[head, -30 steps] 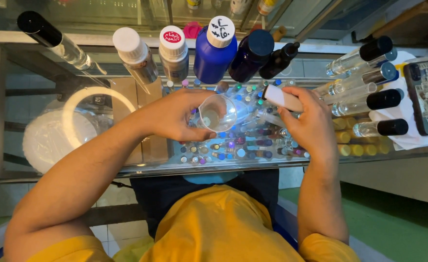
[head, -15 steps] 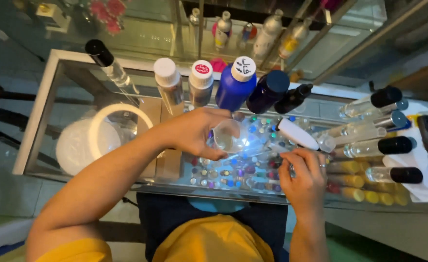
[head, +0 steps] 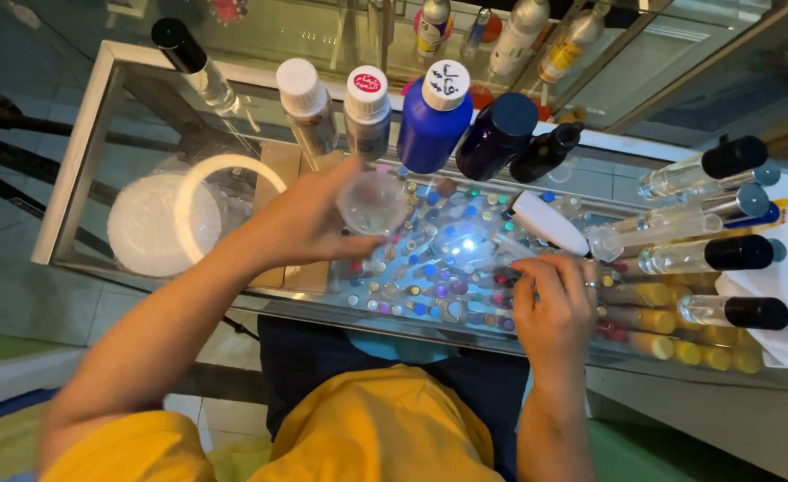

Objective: The person uses a handheld frother to mix a liquid inside a small plastic measuring cup, then pours the mixture into a larger measuring cup.

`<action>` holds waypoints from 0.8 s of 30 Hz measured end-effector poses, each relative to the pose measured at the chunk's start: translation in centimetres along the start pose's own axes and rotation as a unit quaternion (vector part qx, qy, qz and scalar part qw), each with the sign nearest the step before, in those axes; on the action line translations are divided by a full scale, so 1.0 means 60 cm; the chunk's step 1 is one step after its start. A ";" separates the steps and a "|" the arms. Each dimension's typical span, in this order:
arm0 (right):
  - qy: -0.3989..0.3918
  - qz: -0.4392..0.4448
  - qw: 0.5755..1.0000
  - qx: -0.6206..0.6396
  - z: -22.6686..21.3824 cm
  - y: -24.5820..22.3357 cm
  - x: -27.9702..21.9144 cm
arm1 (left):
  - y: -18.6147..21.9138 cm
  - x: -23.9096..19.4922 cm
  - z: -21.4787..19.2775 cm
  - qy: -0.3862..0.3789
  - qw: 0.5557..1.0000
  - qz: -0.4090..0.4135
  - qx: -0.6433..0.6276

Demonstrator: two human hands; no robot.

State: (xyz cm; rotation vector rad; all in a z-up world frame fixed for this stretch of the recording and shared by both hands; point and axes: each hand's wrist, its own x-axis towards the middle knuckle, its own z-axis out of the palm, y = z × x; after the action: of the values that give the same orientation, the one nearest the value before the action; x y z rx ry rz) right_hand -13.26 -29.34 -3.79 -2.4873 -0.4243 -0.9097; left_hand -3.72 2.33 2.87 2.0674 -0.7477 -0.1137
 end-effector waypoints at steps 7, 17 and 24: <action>-0.016 -0.003 1.000 -0.018 -0.004 -0.005 -0.007 | -0.077 -0.089 -0.013 0.221 0.973 -0.057 0.031; 0.002 0.008 1.000 0.005 0.007 0.010 -0.014 | -0.076 -0.110 -0.017 0.312 0.944 -0.108 0.024; 0.017 0.034 0.998 0.043 0.008 0.019 -0.033 | -0.088 -0.112 -0.005 0.312 0.942 -0.123 0.004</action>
State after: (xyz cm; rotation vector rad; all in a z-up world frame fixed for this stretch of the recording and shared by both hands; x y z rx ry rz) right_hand -13.98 -30.33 -5.81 -2.3888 -0.3568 -0.8868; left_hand -6.62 8.35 -2.41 2.0264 -0.0995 0.3921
